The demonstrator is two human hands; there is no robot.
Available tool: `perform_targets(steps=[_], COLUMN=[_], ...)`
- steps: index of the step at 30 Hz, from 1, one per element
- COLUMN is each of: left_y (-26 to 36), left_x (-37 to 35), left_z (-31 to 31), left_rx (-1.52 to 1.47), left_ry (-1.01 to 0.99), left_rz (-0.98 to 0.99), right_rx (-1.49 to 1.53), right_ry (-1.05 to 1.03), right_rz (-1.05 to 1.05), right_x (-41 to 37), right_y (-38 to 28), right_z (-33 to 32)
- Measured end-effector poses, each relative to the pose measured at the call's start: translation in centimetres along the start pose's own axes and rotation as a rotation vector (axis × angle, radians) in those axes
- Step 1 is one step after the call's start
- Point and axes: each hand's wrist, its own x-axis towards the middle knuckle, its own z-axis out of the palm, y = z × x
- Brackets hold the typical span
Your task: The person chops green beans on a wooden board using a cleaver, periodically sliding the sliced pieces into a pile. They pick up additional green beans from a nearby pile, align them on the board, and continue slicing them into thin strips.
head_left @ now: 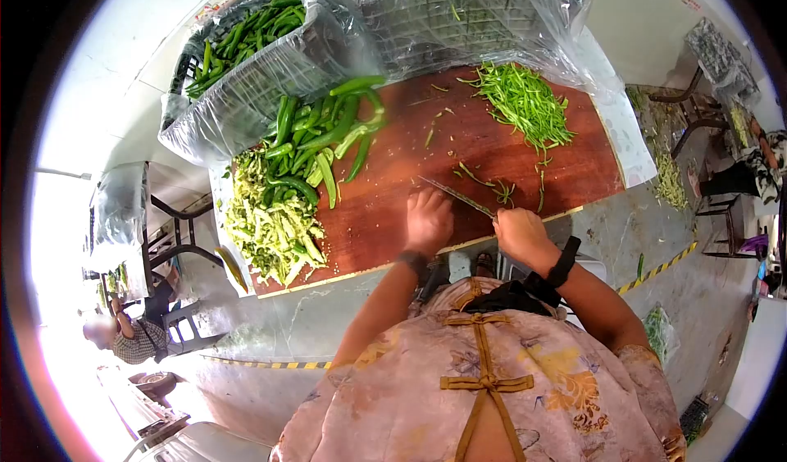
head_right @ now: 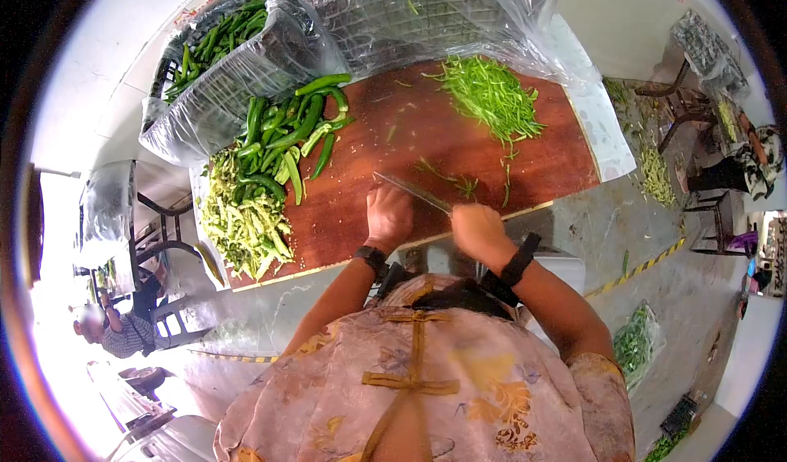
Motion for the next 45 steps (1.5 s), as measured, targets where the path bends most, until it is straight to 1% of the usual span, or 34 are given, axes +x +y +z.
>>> perform_targets(steps=[2,4,6,9,11,12,14,15,16,17,19,20,23,28,35,38,40,42,45], left_y=[0.0,0.0,0.0,0.1,0.1,0.1,0.0,0.0,0.0,-0.2,-0.3,-0.3,-0.4,-0.3,0.0,0.2,0.2,0.2,0.2], left_x=[0.0,0.0,0.0,0.2,0.3,0.2,-0.1,-0.2,-0.4,-0.5,-0.5,-0.5,-0.5,-0.5,-0.3,0.1,0.3,0.4,0.6], left_z=[-0.1,-0.2,-0.2,-0.4,-0.5,-0.3,-0.1,0.0,0.1,0.2,0.2,0.2,0.4,0.4,0.2,0.3,0.2,-0.1,-0.1], left_rx=[0.001,-0.012,0.000,0.009,0.001,-0.003,-0.005,0.000,0.005,0.003,0.018,0.017,0.008,0.035,0.026,-0.009,0.024,0.010,0.008], left_ry=[-0.013,0.018,-0.006,-0.013,0.002,0.014,0.030,0.045,0.057,0.057,0.168,0.168,0.188,0.036,0.020,0.029,0.008,-0.020,-0.060], left_rz=[-0.012,0.005,0.001,0.010,0.026,0.023,0.017,-0.022,-0.062,-0.064,-0.185,-0.185,-0.166,-0.120,-0.085,-0.048,0.015,0.017,0.027], right_rx=[-0.035,-0.036,-0.035,0.011,0.032,0.066,0.084,0.104,0.130,0.129,0.061,0.041,0.023,0.039,0.057,0.070,0.068,0.068,0.049], right_ry=[-0.029,-0.040,-0.051,0.021,0.119,0.069,0.104,0.137,0.089,0.087,0.107,0.050,0.028,0.038,0.022,-0.011,-0.008,-0.010,0.027], right_rz=[-0.018,-0.041,-0.060,-0.066,-0.095,-0.012,-0.010,-0.010,0.044,0.045,0.010,0.058,0.051,0.068,0.081,0.078,0.087,0.095,0.053], right_x=[0.3,1.1,2.3,4.7,5.4,5.5,4.9,4.6,3.9,3.3,2.0,1.6,0.6,-0.1,0.1,0.7,0.8,0.7,0.5], right_y=[0.3,0.0,-0.5,-1.3,-1.3,-1.4,-0.5,-0.4,-0.3,0.0,0.4,0.3,0.6,1.1,1.8,1.3,1.5,1.6,1.8], right_z=[0.5,0.5,0.9,2.3,2.5,2.1,2.1,1.7,1.1,0.8,0.1,-0.3,-0.9,-0.9,0.7,-0.2,0.1,0.5,1.1])
